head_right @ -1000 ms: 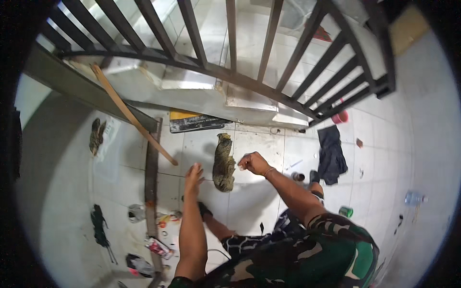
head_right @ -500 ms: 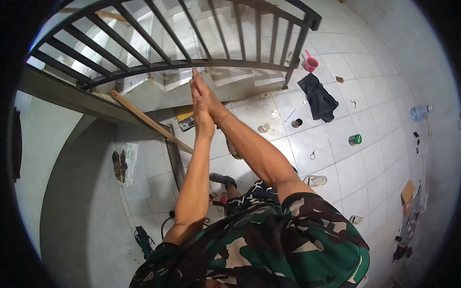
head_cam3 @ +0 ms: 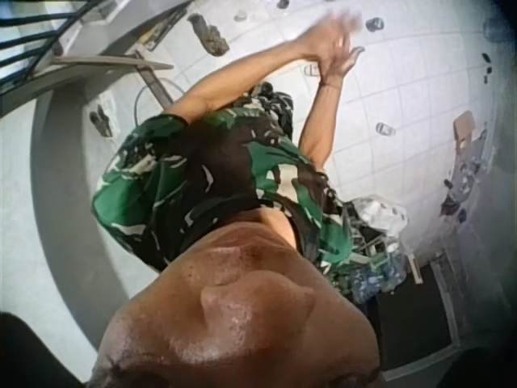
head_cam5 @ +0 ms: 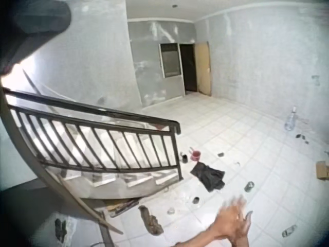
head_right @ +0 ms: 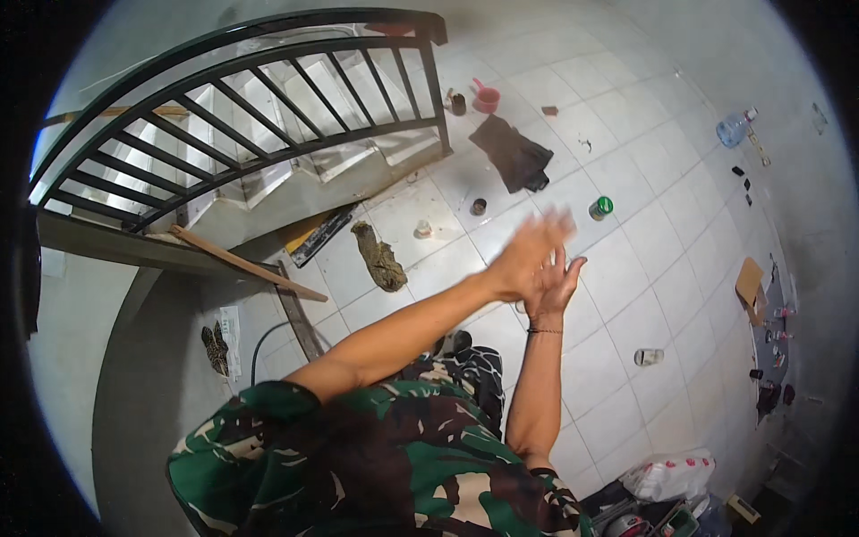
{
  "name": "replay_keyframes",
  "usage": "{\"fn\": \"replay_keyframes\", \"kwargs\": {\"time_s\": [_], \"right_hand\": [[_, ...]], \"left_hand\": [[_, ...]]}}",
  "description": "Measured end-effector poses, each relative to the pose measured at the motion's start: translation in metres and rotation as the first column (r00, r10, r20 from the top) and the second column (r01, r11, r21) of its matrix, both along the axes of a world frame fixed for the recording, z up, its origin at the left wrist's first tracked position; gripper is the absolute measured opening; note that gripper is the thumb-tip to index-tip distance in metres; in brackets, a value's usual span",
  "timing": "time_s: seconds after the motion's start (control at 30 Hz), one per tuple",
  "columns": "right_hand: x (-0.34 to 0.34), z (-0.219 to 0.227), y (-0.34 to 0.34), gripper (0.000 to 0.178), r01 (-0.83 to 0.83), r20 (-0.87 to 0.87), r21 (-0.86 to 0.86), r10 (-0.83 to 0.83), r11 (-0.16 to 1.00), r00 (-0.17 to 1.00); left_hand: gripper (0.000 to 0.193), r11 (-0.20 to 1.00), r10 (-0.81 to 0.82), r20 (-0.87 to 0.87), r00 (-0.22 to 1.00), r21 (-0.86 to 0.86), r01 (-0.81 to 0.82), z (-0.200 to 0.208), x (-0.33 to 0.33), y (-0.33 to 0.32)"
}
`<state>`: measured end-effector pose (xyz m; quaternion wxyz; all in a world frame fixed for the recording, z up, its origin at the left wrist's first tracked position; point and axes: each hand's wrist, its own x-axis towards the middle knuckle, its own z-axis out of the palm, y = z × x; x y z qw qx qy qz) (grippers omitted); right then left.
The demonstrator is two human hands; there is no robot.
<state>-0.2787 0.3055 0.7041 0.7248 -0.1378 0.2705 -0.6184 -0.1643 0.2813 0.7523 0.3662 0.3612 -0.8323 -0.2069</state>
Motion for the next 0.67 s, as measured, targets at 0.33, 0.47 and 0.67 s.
{"fn": "replay_keyframes", "kwargs": {"time_s": [0.33, 0.47, 0.67], "right_hand": [[-0.061, 0.094, -0.090, 0.070, 0.142, -0.605, -0.643, -0.613, 0.752, 0.508], [-0.001, -0.031, -0.163, 0.056, -0.348, -0.760, -0.488, -0.586, 0.800, -0.282], [-0.086, -0.089, -0.183, 0.061, -0.235, -0.858, 0.397, 0.449, 0.887, 0.247]], "left_hand": [[0.091, -0.045, 0.768, -0.250, 0.590, 0.897, 0.439, -0.150, -0.009, -0.105], [0.081, 0.139, 0.485, -0.732, 0.479, 0.605, 0.784, -0.084, -0.041, -0.196], [0.080, 0.621, 0.453, -0.752, 0.479, 0.651, 0.436, -0.065, 0.042, -0.330]]}}
